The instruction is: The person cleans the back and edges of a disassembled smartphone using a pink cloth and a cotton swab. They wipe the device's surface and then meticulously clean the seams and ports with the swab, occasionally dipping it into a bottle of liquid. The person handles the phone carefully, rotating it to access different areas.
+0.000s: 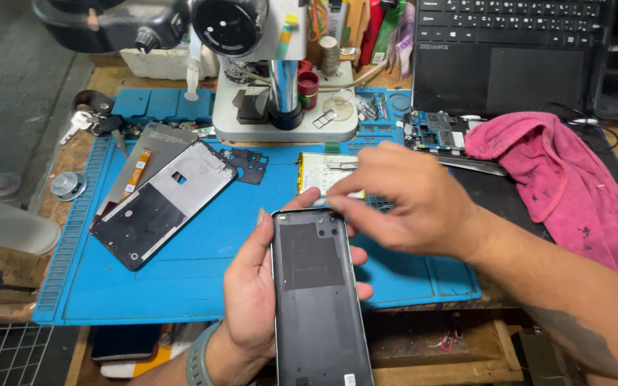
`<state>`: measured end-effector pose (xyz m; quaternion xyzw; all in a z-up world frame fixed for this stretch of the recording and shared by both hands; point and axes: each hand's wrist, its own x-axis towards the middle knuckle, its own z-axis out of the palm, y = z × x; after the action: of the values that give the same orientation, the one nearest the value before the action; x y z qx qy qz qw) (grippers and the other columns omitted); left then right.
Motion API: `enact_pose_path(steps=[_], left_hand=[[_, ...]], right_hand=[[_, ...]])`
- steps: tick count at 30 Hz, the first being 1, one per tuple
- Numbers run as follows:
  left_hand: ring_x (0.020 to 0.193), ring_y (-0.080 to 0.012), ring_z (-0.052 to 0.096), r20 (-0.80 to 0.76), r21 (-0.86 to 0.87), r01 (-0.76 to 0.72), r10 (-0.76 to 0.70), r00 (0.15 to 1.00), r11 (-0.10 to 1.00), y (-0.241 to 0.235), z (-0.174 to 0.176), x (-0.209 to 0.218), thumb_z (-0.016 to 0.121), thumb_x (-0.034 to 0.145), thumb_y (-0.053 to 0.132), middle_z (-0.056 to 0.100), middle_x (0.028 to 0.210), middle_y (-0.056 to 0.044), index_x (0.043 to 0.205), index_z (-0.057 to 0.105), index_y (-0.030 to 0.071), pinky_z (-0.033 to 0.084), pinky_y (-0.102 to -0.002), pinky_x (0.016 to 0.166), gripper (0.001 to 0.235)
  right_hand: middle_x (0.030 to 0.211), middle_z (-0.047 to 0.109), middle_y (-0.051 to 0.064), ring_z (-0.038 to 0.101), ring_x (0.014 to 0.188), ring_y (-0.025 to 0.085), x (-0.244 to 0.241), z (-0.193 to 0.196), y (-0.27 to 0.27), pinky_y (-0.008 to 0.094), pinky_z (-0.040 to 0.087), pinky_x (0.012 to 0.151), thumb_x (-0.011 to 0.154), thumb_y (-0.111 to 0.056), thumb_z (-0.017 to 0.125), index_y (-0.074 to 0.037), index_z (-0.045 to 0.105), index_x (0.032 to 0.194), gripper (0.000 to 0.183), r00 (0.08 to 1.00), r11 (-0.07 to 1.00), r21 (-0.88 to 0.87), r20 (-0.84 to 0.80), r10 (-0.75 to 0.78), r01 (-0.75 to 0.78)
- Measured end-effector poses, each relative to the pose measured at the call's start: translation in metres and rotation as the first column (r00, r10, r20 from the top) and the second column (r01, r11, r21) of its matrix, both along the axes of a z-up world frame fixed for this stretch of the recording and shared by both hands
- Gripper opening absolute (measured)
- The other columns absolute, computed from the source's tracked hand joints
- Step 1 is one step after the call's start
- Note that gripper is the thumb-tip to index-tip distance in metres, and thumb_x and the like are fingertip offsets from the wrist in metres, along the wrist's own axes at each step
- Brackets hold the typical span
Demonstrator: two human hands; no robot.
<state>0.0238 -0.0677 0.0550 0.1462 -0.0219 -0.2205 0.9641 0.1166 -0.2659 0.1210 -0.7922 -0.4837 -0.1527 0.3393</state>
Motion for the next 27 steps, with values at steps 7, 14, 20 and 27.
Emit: enact_pose_path(steps=[7,14,20,27], left_hand=[[0.116,-0.0437,0.063,-0.02,-0.087,-0.059,0.057,0.998,0.994,0.001,0.001,0.002,0.026,0.108,0.046,0.055,0.136,-0.029,0.153,0.036,0.01,0.056,-0.065,0.091,0.058],[0.117,-0.0427,0.063,0.091,-0.115,-0.035,0.046,0.995,0.993,-0.001,0.002,-0.001,0.028,0.111,0.044,0.054,0.139,-0.031,0.158,0.034,0.009,0.057,-0.061,0.091,0.059],[0.109,-0.0393,0.065,0.098,0.002,-0.099,0.098,0.99,0.995,-0.005,0.01,-0.003,0.027,0.108,0.047,0.055,0.137,-0.028,0.157,0.035,0.002,0.058,-0.054,0.089,0.067],[0.108,-0.0386,0.065,0.103,0.031,-0.139,0.136,0.985,0.99,-0.006,0.015,-0.005,0.026,0.107,0.046,0.056,0.137,-0.028,0.158,0.032,0.0,0.058,-0.053,0.088,0.069]], right_hand=[[0.07,0.057,0.003,0.047,0.055,0.012,0.003,-0.003,-0.004,0.029,0.035,0.051,0.091,-0.007,0.077,-0.005,0.077,0.1,0.009,0.98,0.985,0.082,-0.136,-0.143,0.155],[0.095,0.051,0.013,0.05,0.086,0.016,-0.001,0.0,0.001,0.03,0.044,0.071,0.088,-0.008,0.078,-0.003,0.076,0.1,0.013,0.995,0.986,0.154,-0.077,-0.058,0.07],[0.108,0.068,0.008,0.062,0.1,0.013,0.014,-0.014,-0.02,0.027,0.051,0.09,0.105,-0.011,0.067,-0.002,0.072,0.115,0.015,0.833,0.907,0.391,-0.545,0.093,0.154],[0.121,0.072,0.023,0.073,0.112,0.026,0.02,-0.023,-0.019,0.035,0.053,0.093,0.111,-0.024,0.047,-0.006,0.051,0.115,0.019,0.504,0.813,0.547,-0.769,0.394,0.2]])
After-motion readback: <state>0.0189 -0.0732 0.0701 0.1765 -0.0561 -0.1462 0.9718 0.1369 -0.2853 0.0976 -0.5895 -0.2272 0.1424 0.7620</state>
